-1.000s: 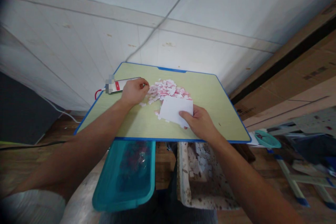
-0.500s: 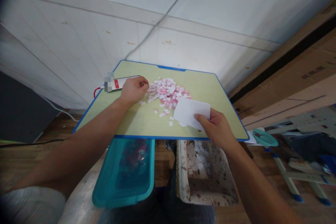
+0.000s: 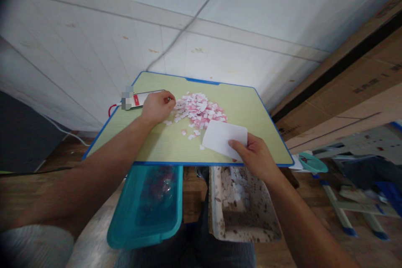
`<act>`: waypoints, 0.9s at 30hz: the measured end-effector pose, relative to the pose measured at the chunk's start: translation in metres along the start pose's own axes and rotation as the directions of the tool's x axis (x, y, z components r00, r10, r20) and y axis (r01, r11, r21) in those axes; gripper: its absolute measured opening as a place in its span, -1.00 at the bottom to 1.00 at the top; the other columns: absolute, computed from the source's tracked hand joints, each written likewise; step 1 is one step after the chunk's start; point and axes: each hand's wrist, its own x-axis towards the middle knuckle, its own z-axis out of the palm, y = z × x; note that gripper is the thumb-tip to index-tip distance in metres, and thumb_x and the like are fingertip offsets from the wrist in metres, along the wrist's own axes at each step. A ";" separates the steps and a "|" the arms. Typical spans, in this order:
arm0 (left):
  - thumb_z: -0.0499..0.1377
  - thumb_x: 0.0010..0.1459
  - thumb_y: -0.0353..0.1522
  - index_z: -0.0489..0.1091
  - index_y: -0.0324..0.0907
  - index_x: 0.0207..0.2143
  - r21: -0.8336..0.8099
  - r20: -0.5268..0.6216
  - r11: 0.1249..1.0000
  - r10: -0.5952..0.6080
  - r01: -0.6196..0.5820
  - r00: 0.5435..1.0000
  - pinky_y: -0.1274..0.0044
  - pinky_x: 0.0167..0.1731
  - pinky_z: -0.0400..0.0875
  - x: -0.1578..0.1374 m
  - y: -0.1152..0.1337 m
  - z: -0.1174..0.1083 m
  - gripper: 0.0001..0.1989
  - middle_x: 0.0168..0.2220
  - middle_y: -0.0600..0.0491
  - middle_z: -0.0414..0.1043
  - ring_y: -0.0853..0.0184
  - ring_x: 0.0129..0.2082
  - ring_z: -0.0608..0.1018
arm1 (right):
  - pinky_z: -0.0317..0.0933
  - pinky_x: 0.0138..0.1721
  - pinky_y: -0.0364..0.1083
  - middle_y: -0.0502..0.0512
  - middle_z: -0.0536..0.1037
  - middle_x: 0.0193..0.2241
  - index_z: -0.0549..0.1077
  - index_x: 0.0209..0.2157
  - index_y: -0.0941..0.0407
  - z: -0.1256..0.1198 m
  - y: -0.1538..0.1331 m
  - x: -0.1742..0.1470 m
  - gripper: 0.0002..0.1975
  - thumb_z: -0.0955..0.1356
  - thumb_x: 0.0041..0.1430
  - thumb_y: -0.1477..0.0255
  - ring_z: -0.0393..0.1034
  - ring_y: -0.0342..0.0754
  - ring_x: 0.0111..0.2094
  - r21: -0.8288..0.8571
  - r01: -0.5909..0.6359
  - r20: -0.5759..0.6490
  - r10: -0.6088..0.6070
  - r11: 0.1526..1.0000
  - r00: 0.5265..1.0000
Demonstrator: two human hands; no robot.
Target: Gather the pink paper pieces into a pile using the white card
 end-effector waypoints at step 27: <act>0.12 0.13 -0.26 0.59 -0.12 -0.27 -0.023 -0.022 1.000 0.002 -0.003 1.000 0.45 -0.37 0.25 0.002 -0.003 0.003 -0.73 -0.38 0.00 0.55 0.24 -0.35 0.51 | 0.37 -0.56 -0.09 0.05 0.60 -0.43 0.57 -0.20 0.11 -0.029 0.036 0.006 -0.69 0.46 0.06 0.23 0.43 -0.02 -0.53 0.136 -0.127 -0.194 0.152 0.983 0.969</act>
